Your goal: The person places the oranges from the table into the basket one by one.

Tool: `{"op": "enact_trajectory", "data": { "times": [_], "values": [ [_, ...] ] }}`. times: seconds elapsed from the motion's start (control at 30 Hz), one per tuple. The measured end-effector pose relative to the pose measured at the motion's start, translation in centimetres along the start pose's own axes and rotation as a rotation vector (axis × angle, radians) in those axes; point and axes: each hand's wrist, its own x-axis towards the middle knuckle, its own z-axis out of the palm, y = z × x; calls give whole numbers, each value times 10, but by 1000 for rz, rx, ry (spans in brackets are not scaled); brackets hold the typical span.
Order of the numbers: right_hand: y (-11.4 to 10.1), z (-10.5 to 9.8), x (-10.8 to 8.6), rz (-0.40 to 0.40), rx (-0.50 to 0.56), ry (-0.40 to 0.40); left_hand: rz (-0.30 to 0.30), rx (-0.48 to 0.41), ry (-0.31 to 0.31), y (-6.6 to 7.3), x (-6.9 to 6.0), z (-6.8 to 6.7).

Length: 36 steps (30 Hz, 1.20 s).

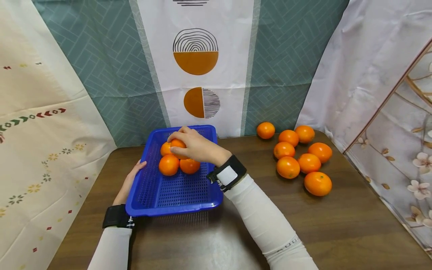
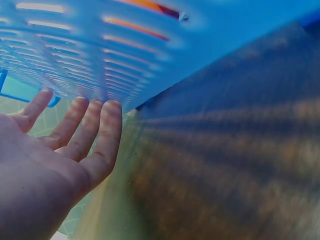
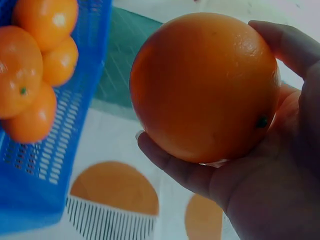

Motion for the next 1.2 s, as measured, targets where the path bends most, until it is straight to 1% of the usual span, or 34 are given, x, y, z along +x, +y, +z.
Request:
{"op": "enact_trajectory", "data": {
  "times": [0.03, 0.07, 0.13, 0.17, 0.2, 0.33, 0.43, 0.63, 0.77, 0.87, 1.0, 1.1, 1.2],
  "values": [
    [-1, 4, 4, 1, -10, -20, -42, 43, 46, 10, -11, 16],
    [-2, 7, 7, 2, -27, -39, -69, 29, 56, 14, -16, 23],
    [-4, 14, 12, 10, -58, -73, -114, 7, 87, 21, -23, 34],
    [-6, 16, 14, 14, -69, -88, -130, 6, 100, 23, -25, 37],
    [-6, 19, 17, 16, -80, -101, -133, 0, 101, 24, -25, 38],
    [-6, 27, 21, 37, -100, -142, -146, 21, 119, 25, -26, 40],
    [-5, 32, 24, 42, -118, -162, -143, 31, 126, 22, -25, 39],
    [-4, 42, 28, 21, -162, -195, -141, 78, 149, 17, -23, 34],
    [-4, 49, 30, 21, -171, -206, -122, 43, 136, 21, -24, 37],
    [-3, 55, 31, 6, -222, -211, -120, 41, 125, 24, -26, 39],
    [-1, 64, 33, -42, -291, -214, -117, 58, 120, 25, -27, 40],
    [-2, 70, 32, -55, -301, -223, -99, 43, 110, 26, -26, 41],
    [-2, 74, 32, -51, -306, -245, -96, 30, 101, 26, -26, 42]
  ]
}}
